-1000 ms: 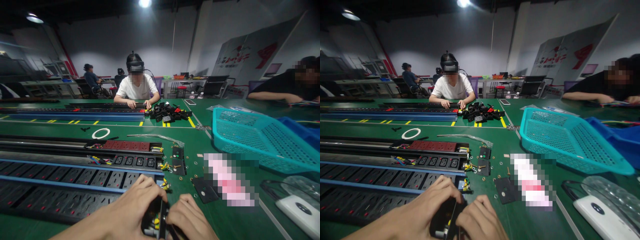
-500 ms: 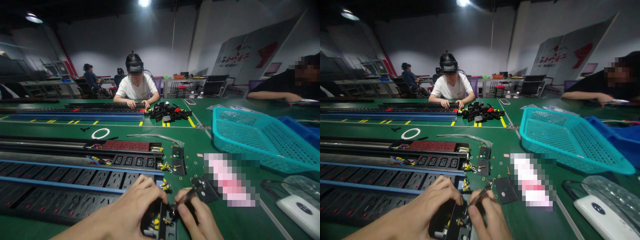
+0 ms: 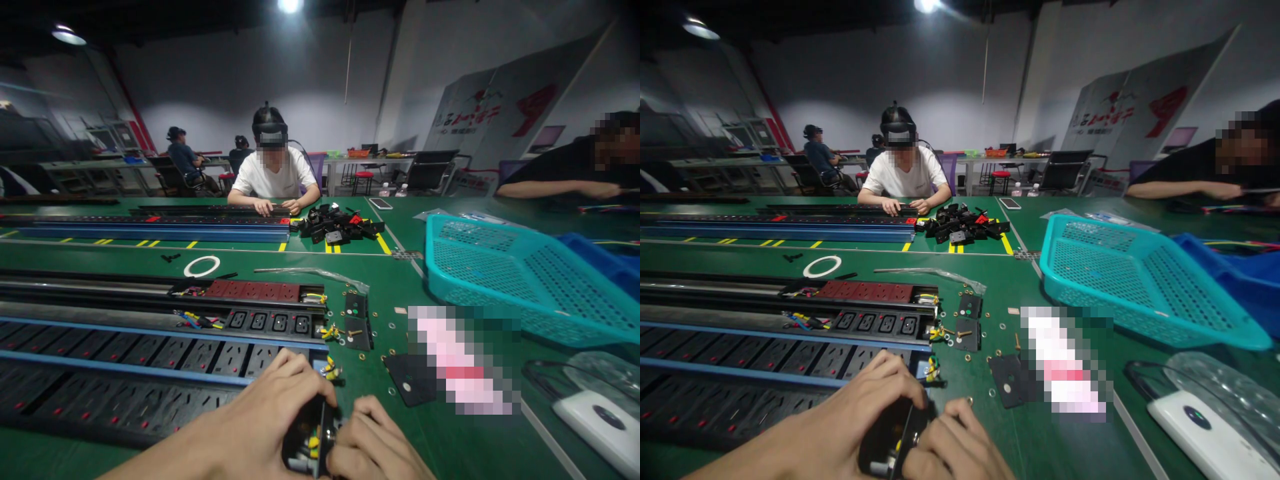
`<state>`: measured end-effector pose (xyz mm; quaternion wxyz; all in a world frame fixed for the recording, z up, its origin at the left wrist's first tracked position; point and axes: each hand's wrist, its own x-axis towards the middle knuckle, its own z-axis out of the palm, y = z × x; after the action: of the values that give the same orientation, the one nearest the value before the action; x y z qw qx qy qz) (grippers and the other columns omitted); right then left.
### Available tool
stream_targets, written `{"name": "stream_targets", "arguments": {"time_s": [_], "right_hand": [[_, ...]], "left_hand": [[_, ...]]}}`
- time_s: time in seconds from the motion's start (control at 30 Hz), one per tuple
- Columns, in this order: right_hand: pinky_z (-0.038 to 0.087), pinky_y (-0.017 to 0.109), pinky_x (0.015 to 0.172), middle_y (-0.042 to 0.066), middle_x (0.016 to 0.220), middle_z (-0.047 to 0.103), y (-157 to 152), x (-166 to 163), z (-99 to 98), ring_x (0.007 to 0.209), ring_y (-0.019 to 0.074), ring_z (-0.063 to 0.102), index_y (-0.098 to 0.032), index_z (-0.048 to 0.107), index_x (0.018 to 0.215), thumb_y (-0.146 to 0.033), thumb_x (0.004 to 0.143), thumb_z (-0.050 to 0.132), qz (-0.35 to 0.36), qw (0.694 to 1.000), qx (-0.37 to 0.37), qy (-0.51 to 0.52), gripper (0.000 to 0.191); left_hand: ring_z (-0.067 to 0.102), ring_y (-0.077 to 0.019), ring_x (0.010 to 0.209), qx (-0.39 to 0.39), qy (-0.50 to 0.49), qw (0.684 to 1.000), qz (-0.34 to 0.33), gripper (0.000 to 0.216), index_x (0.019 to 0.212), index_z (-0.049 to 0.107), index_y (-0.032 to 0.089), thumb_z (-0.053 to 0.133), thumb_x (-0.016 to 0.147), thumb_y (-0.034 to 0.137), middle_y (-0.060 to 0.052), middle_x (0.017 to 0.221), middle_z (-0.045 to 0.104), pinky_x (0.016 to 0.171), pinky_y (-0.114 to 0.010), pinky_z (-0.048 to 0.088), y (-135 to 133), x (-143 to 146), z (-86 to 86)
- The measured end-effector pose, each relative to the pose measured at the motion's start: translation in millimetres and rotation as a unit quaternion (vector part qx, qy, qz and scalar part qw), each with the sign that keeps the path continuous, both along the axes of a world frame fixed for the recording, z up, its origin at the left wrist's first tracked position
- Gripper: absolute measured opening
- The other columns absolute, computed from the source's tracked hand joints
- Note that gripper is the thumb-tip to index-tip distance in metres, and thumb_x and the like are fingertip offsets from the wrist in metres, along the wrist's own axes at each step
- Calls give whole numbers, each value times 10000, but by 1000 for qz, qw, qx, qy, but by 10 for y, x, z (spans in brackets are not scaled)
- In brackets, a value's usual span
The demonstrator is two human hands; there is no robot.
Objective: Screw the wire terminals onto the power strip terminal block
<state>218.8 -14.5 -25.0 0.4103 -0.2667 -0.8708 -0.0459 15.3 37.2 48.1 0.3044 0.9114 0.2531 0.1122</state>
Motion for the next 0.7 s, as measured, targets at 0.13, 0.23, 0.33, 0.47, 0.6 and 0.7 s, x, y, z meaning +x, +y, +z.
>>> {"name": "stream_targets", "arguments": {"time_s": [0.13,0.23,0.33,0.47,0.6,0.7], "right_hand": [[424,265,579,-25,649,626,20,27,6,545,125,560,-213,522,927,-255,1047,387,3,997,-59,50,185],[475,267,622,2,734,671,24,59,8,637,153,619,-225,533,964,-309,1045,416,-26,983,-146,104,166],[506,257,671,20,823,688,22,83,-8,744,172,648,-232,575,974,-299,1032,440,-54,944,-296,135,161],[519,256,707,18,861,683,13,109,-78,783,174,656,-230,577,949,-308,1032,436,-61,902,-391,170,182],[529,249,708,20,860,675,-11,140,-135,796,176,662,-240,571,988,-279,1023,452,-90,928,-313,181,130],[529,259,672,21,809,672,-1,129,-75,762,181,664,-245,553,992,-323,1044,415,-81,961,-193,180,167]], "left_hand": [[486,-228,904,5,-5,1000,-5,496,1070,492,230,763,696,411,-33,989,556,813,-366,413,-2,7,4],[483,-224,898,0,-5,1000,-11,468,1017,485,230,771,686,398,-23,974,561,807,-357,407,-3,2,-5],[475,-226,910,2,-5,1000,7,486,986,480,220,801,666,395,-25,976,551,810,-358,403,-9,-5,-24],[470,-219,867,29,-11,999,20,454,835,431,211,798,663,415,-16,915,576,792,-357,384,-19,11,-22],[471,-216,831,50,-10,999,-11,405,748,428,205,767,680,416,-4,885,653,826,-391,360,-19,49,31],[485,-221,837,52,-7,999,-13,356,763,480,208,771,671,391,0,904,685,843,-407,356,-13,66,69]]}}
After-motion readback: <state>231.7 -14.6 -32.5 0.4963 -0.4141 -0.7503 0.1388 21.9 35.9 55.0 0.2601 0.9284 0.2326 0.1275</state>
